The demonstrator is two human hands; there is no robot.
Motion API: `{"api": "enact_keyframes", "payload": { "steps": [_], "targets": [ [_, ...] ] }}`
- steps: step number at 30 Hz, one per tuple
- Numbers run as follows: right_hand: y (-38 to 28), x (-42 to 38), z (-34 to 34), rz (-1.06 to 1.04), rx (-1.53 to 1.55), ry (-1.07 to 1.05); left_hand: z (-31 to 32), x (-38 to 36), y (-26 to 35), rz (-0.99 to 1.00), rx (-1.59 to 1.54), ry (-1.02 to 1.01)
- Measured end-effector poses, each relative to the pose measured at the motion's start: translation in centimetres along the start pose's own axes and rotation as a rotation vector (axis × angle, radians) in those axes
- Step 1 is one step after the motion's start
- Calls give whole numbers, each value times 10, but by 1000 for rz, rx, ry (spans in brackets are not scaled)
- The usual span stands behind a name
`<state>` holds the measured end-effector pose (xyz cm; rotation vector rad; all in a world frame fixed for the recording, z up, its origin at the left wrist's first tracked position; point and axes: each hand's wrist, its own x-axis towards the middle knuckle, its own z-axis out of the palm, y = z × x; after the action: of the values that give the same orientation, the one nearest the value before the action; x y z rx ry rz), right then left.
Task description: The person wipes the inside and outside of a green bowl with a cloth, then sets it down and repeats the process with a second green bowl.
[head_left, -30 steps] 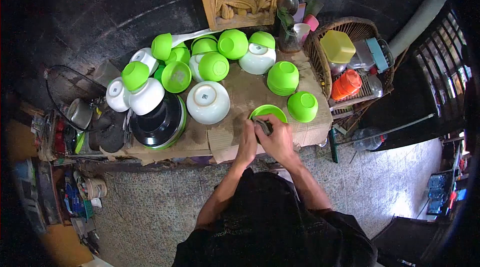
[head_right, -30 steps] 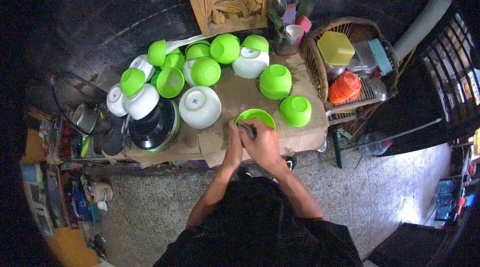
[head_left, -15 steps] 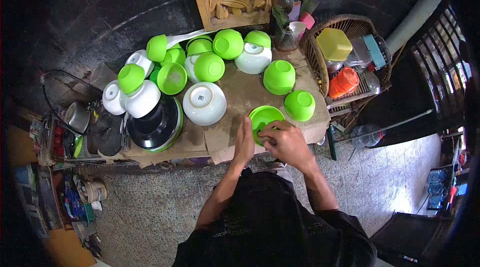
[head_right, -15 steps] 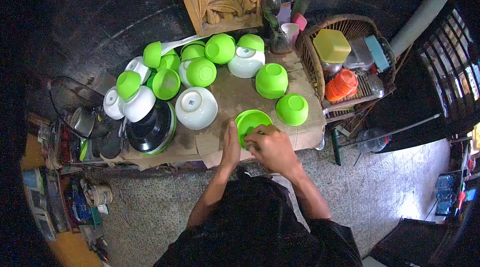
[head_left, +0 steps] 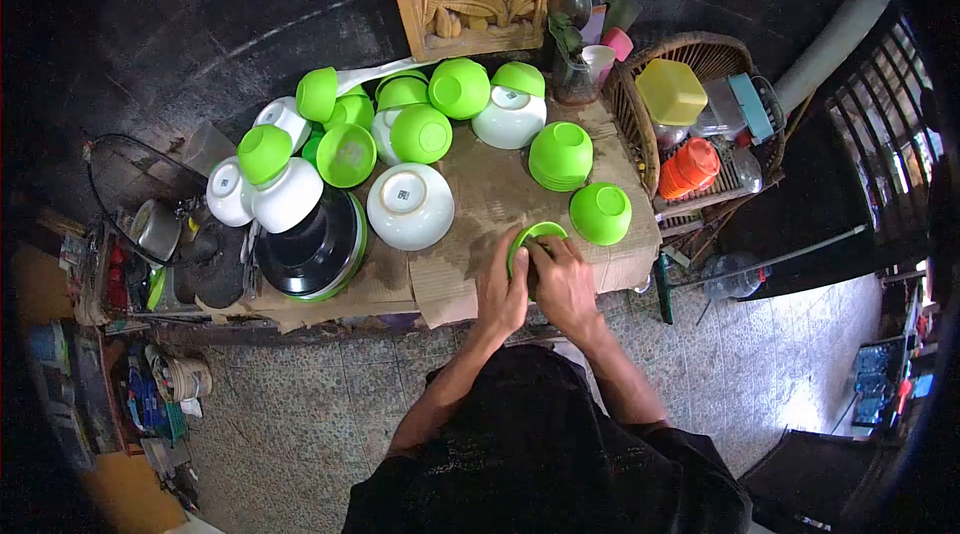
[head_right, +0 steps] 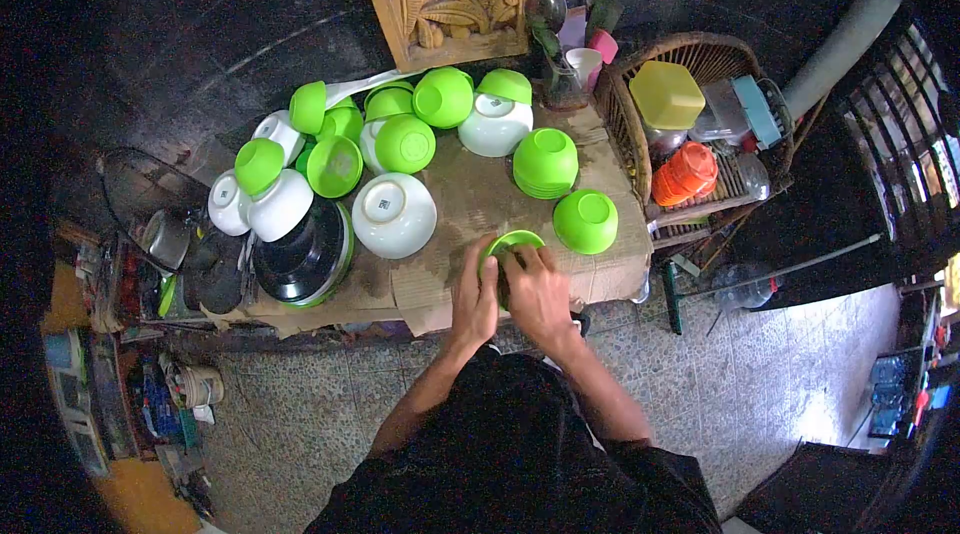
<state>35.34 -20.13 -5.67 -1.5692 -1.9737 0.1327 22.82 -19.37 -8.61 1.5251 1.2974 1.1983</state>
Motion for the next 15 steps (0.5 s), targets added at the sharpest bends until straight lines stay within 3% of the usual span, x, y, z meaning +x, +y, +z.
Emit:
{"api": "enact_keyframes", "payload": {
  "steps": [3,7,11,14,15],
  "targets": [
    [2,-4,1,29,-87,-159,-4,-1,-1,-8,29,33],
    [-3,3,-14,43,65,-311,-7,0,-4,98,112,74],
    [3,7,-19,-24,253,-343,-12,4,1,70,71,31],
    [5,10,-15,107,507,-328,-10,6,-7,83,31,44],
    [7,11,-8,39,492,-218,-10,6,-6,83,30,47]
  ]
}}
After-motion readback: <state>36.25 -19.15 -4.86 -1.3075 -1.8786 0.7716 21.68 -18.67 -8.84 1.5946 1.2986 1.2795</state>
